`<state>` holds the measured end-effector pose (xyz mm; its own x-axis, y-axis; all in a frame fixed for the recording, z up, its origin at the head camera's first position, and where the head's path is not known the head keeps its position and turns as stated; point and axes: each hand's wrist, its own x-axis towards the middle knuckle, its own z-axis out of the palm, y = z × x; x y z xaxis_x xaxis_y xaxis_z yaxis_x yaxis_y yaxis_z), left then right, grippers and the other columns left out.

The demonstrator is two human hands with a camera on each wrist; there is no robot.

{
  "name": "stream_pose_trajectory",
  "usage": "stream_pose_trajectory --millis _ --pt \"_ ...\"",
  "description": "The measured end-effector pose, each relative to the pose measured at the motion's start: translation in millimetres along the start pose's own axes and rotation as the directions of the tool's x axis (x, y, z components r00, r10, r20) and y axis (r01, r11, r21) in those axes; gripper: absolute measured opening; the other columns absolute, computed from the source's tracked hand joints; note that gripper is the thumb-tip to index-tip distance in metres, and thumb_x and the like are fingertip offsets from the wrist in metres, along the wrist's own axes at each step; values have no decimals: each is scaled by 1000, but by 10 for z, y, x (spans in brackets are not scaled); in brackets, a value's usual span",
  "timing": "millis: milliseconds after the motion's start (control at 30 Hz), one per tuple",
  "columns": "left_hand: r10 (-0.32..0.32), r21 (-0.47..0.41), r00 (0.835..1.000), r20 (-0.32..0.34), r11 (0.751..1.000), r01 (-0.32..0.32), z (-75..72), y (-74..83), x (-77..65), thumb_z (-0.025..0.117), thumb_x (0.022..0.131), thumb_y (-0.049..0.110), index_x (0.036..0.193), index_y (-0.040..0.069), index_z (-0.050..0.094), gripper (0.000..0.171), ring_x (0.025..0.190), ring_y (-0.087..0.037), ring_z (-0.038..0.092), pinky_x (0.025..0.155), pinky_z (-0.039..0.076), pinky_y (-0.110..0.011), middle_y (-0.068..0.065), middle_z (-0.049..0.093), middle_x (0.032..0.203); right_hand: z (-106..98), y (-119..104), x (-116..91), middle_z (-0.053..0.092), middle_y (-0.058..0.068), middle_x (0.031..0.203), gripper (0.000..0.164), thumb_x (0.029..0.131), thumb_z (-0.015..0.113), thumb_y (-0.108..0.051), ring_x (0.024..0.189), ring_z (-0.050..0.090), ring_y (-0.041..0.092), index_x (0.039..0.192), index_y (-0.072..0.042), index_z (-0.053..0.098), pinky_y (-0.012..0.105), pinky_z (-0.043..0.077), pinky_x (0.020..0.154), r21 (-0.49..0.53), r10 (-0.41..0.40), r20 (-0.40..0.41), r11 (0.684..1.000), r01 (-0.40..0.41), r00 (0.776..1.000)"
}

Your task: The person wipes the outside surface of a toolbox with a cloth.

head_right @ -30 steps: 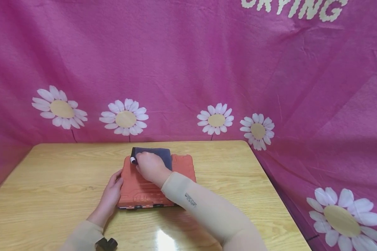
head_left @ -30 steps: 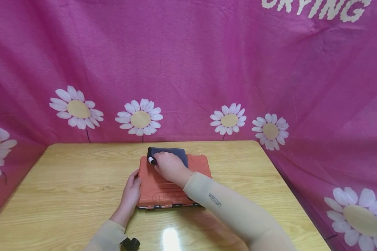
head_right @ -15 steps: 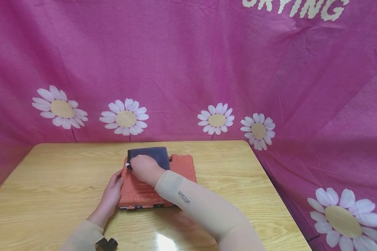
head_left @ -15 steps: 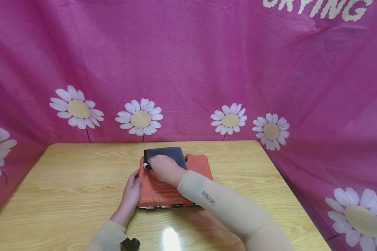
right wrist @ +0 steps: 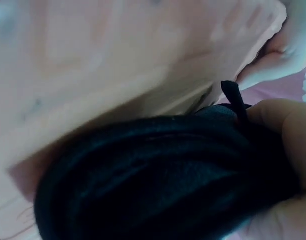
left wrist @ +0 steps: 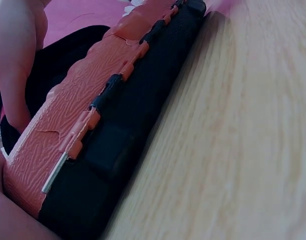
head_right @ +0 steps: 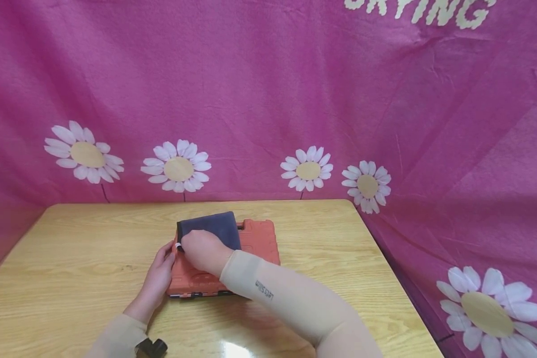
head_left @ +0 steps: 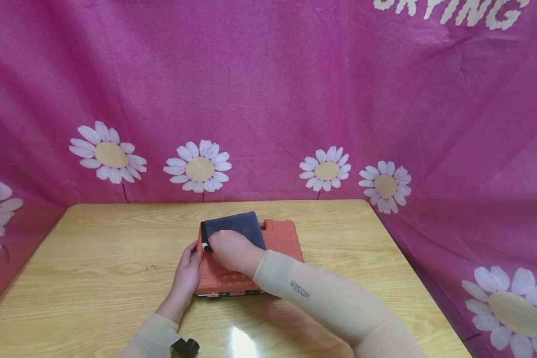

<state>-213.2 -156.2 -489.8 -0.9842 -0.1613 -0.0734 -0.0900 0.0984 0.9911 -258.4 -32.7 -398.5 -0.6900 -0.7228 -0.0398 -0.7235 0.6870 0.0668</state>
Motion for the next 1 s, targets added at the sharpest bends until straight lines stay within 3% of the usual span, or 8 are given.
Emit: stream_pose_trajectory --millis 300,567,800,1000 --pt "25 -4 1000 -18 1000 -25 20 -10 4 28 102 9 147 -7 21 47 137 -38 26 116 22 -54 -31 26 151 33 -102 -160 70 3 83 14 91 61 -20 73 62 10 94 -9 69 24 58 71 -53 -1 -24 999 0 1000" --pt "26 9 999 -23 1000 -26 20 -4 9 27 103 9 147 -7 20 47 137 -39 24 116 21 -54 -32 24 152 62 -210 -350 71 5 92 15 91 62 -21 77 64 11 97 -8 69 22 59 71 -135 -42 -41 990 36 998" --pt "7 13 1000 -18 1000 -6 16 3 0 26 103 10 148 -4 20 47 139 -37 22 117 19 -54 -28 24 153 87 -304 -522 70 7 111 22 89 64 -20 88 65 14 107 -8 67 22 59 73 -217 -72 -30 974 64 997" --pt "-3 -2 1000 -14 1000 3 15 0 -9 27 104 11 149 -3 20 48 138 -35 24 117 19 -54 -26 25 153 117 -344 -653 69 8 111 25 91 62 -22 87 65 15 110 -7 67 20 59 69 -254 -125 -71 962 104 990"
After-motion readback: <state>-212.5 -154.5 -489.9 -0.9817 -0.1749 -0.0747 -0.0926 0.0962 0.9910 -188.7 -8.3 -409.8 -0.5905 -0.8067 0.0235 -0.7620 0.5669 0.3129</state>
